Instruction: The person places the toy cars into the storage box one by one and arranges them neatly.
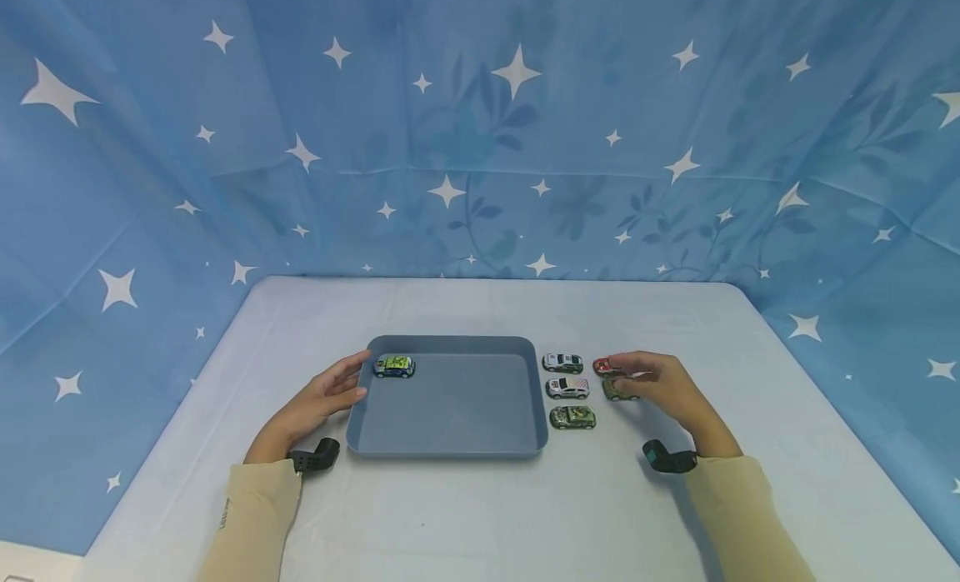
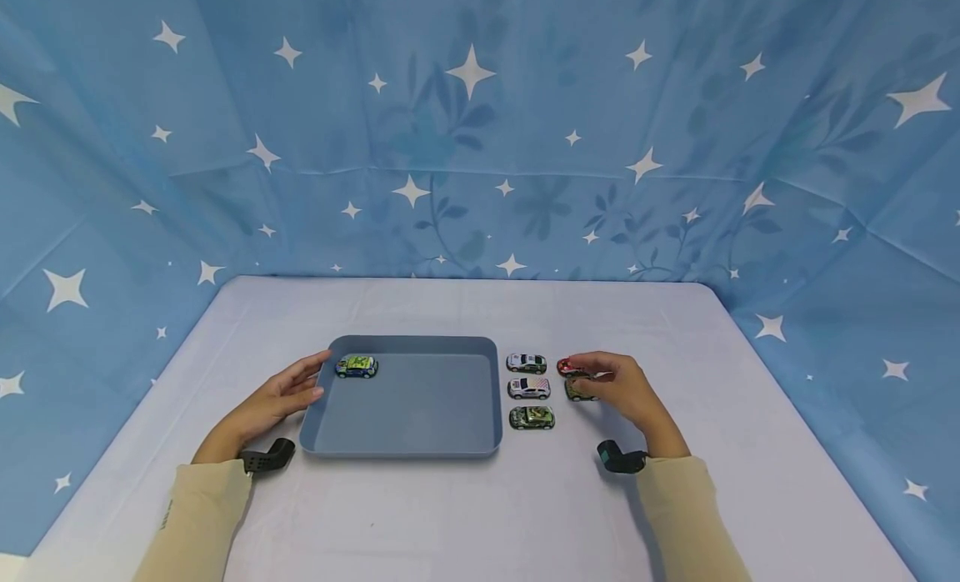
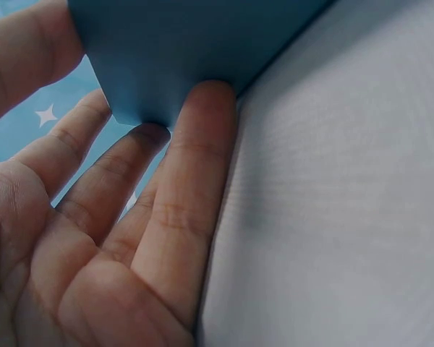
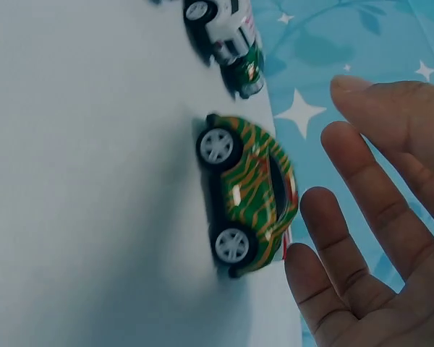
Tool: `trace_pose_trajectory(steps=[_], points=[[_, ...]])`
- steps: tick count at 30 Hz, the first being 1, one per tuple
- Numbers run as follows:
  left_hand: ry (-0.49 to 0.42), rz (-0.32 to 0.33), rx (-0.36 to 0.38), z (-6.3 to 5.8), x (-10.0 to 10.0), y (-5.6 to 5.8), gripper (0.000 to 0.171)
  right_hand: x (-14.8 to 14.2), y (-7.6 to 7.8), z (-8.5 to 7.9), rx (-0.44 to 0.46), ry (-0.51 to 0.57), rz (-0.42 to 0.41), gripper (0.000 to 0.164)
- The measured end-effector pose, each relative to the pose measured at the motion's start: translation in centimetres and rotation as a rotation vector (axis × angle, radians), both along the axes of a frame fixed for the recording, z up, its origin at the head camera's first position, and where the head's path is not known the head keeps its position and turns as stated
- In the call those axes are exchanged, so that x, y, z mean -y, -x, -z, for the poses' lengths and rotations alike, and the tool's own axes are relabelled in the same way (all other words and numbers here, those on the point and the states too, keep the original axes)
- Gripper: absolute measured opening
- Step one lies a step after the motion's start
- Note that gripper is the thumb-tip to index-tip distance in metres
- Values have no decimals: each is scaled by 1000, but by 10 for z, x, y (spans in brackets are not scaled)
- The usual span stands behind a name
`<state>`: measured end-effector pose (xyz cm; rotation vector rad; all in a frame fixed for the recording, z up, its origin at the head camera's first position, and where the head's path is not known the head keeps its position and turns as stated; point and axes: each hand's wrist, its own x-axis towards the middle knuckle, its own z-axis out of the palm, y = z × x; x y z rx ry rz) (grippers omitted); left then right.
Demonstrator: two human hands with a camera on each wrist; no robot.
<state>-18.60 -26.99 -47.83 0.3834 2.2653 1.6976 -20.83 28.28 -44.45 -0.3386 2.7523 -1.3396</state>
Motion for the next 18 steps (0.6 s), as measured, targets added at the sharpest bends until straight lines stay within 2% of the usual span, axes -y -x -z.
trace_pose_trajectory(steps=[18], points=[[3,-3,3,-1,-1,0,76,-14,1,14,-11,-89,29,43]])
